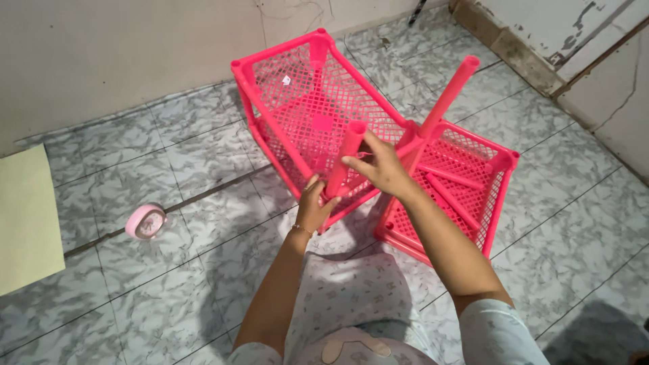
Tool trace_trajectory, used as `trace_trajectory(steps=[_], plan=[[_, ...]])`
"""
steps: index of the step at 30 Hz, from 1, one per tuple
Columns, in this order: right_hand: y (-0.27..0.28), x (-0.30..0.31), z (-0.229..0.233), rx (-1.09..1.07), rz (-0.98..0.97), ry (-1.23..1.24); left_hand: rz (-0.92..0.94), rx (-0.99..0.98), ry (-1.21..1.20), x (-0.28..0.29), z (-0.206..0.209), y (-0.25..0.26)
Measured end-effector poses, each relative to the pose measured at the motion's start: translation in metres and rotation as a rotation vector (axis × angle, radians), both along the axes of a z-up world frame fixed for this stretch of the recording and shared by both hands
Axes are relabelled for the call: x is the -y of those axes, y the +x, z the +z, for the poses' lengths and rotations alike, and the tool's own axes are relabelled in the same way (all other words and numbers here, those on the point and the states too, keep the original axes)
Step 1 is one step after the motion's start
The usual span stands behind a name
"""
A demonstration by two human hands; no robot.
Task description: The person assembles a pink plastic storage rack by inserting vertical support poles into the corner sockets of two basket trays and stacking them. The person handles the trays and poles by hand, aligning and pressing the poles into place to form a two-tier rack.
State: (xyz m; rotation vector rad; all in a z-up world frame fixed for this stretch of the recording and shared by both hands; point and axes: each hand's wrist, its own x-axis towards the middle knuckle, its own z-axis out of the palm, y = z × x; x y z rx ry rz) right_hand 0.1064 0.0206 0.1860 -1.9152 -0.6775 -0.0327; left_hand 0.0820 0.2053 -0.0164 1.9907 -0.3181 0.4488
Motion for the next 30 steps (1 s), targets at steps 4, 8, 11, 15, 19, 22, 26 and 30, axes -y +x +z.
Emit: trace_trajectory(steps=[4, 8, 11, 15, 19, 22, 26, 30], plan=[[-0.004, -0.012, 0.015, 0.04, -0.057, -0.126, -0.059, -0.002, -0.116, 0.0, -0.007, -0.001], [0.009, -0.002, 0.04, 0.14, 0.17, -0.01, -0.028, 0.124, 0.016, -0.001, -0.018, 0.008], [0.016, 0.01, 0.063, 0.057, 0.316, 0.02, -0.025, 0.109, 0.048, -0.002, -0.029, 0.012], [0.01, -0.001, 0.08, 0.259, 0.065, -0.339, -0.039, 0.09, 0.062, -0.003, -0.035, 0.017], [0.001, -0.018, 0.087, 0.378, -0.132, -0.528, -0.031, 0.099, 0.068, -0.003, -0.034, 0.019], [-0.001, -0.013, 0.094, 0.498, 0.005, -0.465, -0.041, 0.123, 0.072, -0.002, -0.03, 0.018], [0.004, -0.005, 0.103, 0.559, 0.225, -0.481, -0.039, 0.081, 0.065, -0.002, -0.026, 0.017], [-0.001, -0.018, 0.095, 0.519, -0.064, -0.749, -0.026, 0.1, 0.048, 0.0, -0.022, 0.015]])
